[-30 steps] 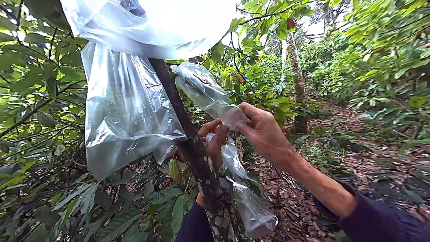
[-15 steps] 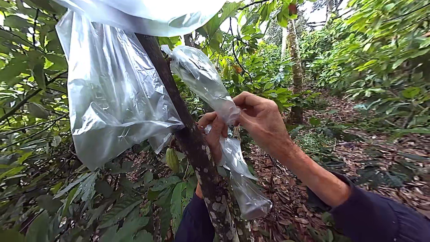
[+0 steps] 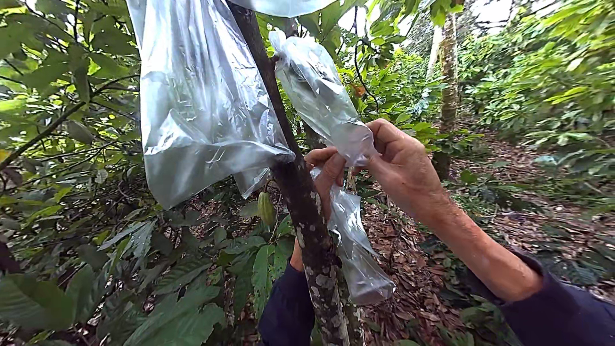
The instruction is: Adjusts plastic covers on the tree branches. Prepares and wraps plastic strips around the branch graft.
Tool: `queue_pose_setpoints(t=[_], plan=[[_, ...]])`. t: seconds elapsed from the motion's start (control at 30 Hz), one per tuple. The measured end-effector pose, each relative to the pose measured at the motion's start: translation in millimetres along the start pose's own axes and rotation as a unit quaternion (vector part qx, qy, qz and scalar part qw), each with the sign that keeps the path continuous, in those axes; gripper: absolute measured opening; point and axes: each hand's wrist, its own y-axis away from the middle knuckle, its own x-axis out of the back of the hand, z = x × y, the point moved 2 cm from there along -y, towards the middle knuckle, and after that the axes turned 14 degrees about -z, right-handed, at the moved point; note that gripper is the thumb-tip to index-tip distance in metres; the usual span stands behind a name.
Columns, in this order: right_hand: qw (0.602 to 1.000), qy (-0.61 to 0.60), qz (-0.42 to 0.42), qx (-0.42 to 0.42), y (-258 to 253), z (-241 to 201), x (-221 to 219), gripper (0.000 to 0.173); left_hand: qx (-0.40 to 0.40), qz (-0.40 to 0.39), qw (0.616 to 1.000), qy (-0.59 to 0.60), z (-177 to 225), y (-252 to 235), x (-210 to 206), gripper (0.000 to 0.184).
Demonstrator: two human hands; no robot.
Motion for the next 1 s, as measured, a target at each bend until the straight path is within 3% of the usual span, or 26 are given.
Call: queue_pose_setpoints(t=[0.1,0.2,0.3,0.47,0.6,0.63,0.67,0.7,0.77,0.83,1.0], plan=[[0.999,0.003,0.025,0.021,0,0,-5,0.01,-0.054,-0.054,0.994,-0.081,-11,-16,6,0.017],[0.997,0.033,0.05,0.043,-1,3,-3,0.008,-0.013,-0.005,1.0,-0.023,3,-4,-6,0.022],[0.997,0.045,0.047,0.032,-1,4,-3,0.01,-0.062,0.028,0.997,-0.039,11,-36,-29,0.015],[0.996,0.069,0.057,0.016,2,5,0,0.012,0.042,0.065,0.996,0.039,19,-7,-21,0.022],[0.995,0.08,0.055,-0.005,1,2,8,0.014,0.01,-0.02,0.999,0.05,0,8,1,0.029],[0.996,0.073,0.056,-0.004,1,2,11,0.015,0.036,0.002,0.998,0.055,11,0,-13,0.028],[0.996,0.068,0.057,-0.006,1,2,15,0.015,0.11,0.108,0.986,0.057,32,-17,-41,0.024],[0.996,0.067,0.059,-0.006,1,1,18,0.016,0.095,0.093,0.99,0.039,33,-27,-44,0.02],[0.996,0.067,0.066,-0.007,1,1,25,0.016,-0.053,-0.081,0.995,0.006,-9,-32,3,0.013],[0.996,0.062,0.066,-0.002,-1,2,28,0.015,-0.073,-0.059,0.995,-0.019,-29,-32,24,0.011],[0.996,0.013,0.079,-0.04,1,4,23,0.022,-0.03,-0.008,0.998,-0.054,-22,-19,21,0.015]])
